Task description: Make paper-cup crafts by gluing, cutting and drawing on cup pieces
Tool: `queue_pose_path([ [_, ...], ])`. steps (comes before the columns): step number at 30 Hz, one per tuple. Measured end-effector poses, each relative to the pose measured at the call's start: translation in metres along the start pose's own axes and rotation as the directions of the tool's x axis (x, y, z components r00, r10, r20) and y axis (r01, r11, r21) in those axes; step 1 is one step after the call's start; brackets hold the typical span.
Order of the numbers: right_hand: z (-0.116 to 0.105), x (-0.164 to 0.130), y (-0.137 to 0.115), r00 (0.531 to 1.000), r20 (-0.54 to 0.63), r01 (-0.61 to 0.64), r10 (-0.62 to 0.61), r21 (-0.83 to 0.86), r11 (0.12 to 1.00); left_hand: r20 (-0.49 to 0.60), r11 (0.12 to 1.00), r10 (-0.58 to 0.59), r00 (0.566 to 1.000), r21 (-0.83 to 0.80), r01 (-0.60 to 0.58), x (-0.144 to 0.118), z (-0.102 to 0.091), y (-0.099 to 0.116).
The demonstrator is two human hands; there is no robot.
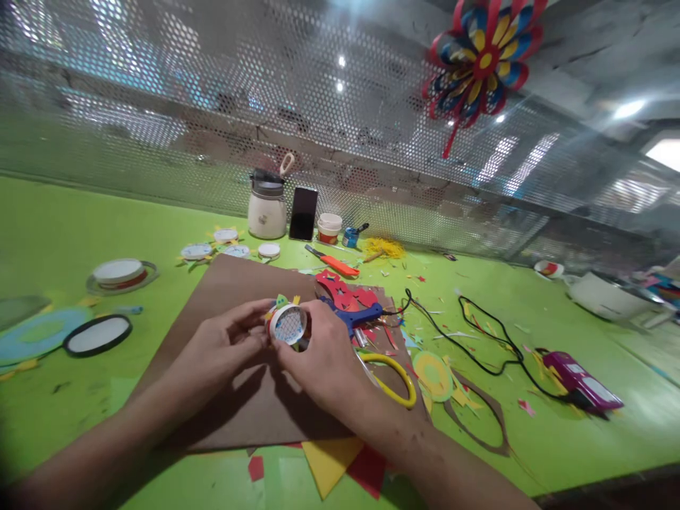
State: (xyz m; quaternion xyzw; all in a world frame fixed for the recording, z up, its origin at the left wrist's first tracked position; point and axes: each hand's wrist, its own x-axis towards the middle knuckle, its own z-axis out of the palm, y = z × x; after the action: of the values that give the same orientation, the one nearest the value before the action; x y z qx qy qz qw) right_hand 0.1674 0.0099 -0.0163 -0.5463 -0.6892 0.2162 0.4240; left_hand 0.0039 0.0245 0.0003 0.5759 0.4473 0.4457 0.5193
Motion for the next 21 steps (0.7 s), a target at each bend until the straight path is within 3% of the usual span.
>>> queue_pose_path([
  [8,-0.001,-0.003,-0.003,1.0,0.009,-0.007,0.007,0.015,1.0,0.019,0.998,-0.053,0.998,0.031,0.053,-0.002,0.0,0.002],
  [16,-0.003,-0.007,-0.006,0.992,-0.056,0.11,-0.117,-0.116,0.987,0.066,0.996,0.094,0.993,-0.013,-0.094,0.001,0.0,-0.008],
  [21,-0.007,-0.011,-0.009,0.976,-0.088,0.2,-0.2,-0.008,0.98,0.055,0.986,0.163,0.985,0.026,-0.165,-0.004,-0.005,-0.004],
])
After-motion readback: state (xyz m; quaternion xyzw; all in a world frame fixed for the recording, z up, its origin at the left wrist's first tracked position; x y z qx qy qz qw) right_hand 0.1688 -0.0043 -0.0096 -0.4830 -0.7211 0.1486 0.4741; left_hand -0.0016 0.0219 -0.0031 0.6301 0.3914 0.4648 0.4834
